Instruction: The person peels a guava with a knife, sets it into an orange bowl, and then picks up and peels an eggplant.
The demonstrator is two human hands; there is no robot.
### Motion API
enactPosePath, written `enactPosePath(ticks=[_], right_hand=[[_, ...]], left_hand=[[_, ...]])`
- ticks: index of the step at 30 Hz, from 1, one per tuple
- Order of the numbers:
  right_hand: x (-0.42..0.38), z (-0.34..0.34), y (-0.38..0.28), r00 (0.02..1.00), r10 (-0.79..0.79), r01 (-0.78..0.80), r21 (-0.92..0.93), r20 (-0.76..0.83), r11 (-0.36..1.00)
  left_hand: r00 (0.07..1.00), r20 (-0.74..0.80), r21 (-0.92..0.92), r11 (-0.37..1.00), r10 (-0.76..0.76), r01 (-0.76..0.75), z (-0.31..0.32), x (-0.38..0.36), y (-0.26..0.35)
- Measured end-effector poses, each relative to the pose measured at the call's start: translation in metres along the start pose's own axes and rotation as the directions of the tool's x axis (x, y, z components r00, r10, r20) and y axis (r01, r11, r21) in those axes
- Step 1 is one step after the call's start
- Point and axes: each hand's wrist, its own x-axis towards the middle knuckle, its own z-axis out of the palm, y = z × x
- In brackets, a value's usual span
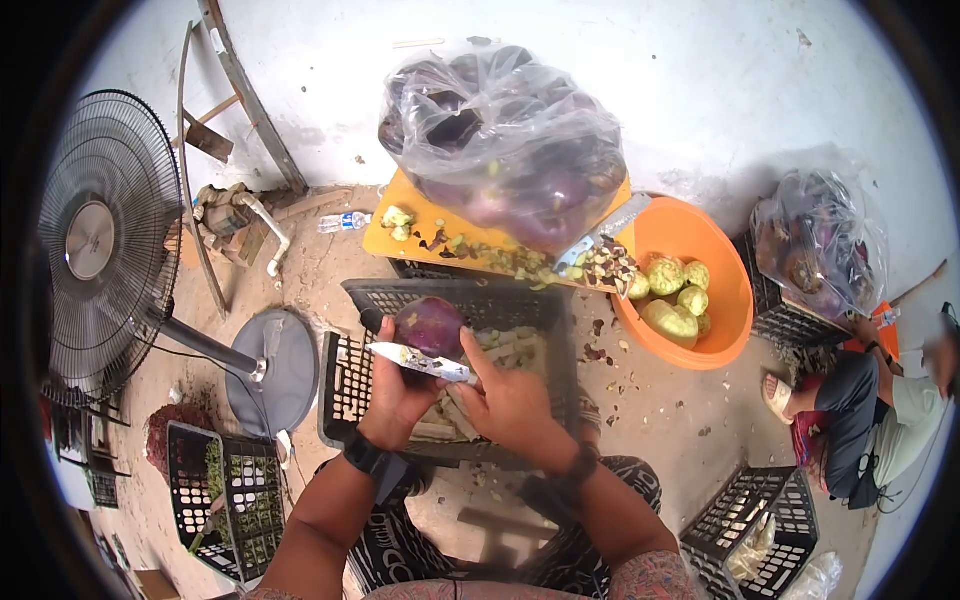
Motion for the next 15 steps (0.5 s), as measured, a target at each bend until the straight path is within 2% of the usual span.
enactPosePath(ticks=[4,10,15], right_hand=[[-0.001,-0.003,0.002,1.0,-0.008,0.009,-0.028,0.019,1.0],[-0.002,0.004,0.0,0.999,0.011,-0.009,0.048,-0.05,0.999],[0.0,0.008,-0.005,0.99,0.125,-0.116,0.125,-0.069,0.985]], left_hand=[[0.999,-0.046,-0.012,1.0,-0.006,0.006,0.006,-0.002,0.0],[0.999,-0.038,-0.044,0.999,-0.031,0.029,0.002,0.002,-0.003],[0.997,-0.075,-0.014,1.0,0.022,-0.023,0.004,0.002,-0.009]])
